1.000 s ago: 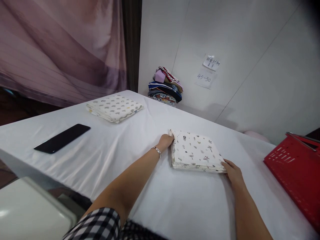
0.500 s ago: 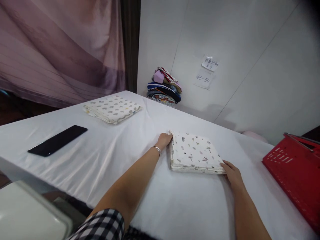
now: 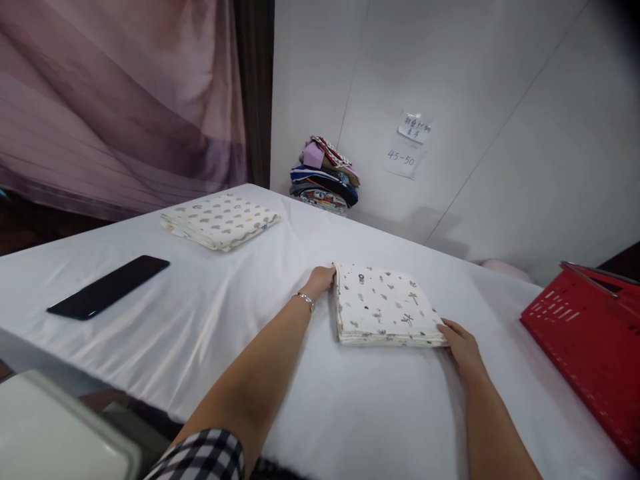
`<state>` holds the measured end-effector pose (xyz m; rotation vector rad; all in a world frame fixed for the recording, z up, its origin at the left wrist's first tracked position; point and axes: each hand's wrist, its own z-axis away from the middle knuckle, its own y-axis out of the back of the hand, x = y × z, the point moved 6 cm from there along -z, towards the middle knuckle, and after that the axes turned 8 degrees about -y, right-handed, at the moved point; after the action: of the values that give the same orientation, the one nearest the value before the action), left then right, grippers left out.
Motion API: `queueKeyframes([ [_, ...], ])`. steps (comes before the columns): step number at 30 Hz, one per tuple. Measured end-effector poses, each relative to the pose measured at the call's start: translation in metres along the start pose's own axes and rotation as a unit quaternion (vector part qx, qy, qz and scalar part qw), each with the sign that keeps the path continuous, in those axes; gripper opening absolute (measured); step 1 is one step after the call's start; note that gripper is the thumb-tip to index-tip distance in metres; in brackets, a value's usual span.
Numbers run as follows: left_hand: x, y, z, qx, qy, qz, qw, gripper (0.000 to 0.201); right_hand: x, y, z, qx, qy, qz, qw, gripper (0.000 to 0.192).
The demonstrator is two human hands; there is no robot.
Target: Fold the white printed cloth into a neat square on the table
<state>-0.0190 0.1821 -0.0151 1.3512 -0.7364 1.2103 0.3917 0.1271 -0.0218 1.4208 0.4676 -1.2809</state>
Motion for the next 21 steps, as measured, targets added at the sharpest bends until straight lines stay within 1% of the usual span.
queueKeyframes([
  [4, -0.001, 0.000, 0.009, -0.022, 0.025, 0.063, 0.997, 0.043, -0.003, 0.000, 0.002, -0.001, 0.011, 0.001, 1.000, 0.051],
  [9, 0.002, 0.001, 0.018, -0.036, 0.030, 0.093, 0.995, 0.041, -0.003, 0.000, 0.004, 0.000, 0.005, 0.006, 1.000, 0.052],
  [14, 0.006, 0.000, 0.023, -0.042, 0.027, 0.083, 0.995, 0.031, -0.001, -0.001, 0.000, 0.000, 0.011, -0.001, 1.000, 0.052],
  [21, 0.010, 0.001, 0.025, -0.034, -0.015, 0.040, 0.999, 0.028, -0.002, 0.000, 0.000, 0.010, 0.008, 0.000, 1.000, 0.050],
])
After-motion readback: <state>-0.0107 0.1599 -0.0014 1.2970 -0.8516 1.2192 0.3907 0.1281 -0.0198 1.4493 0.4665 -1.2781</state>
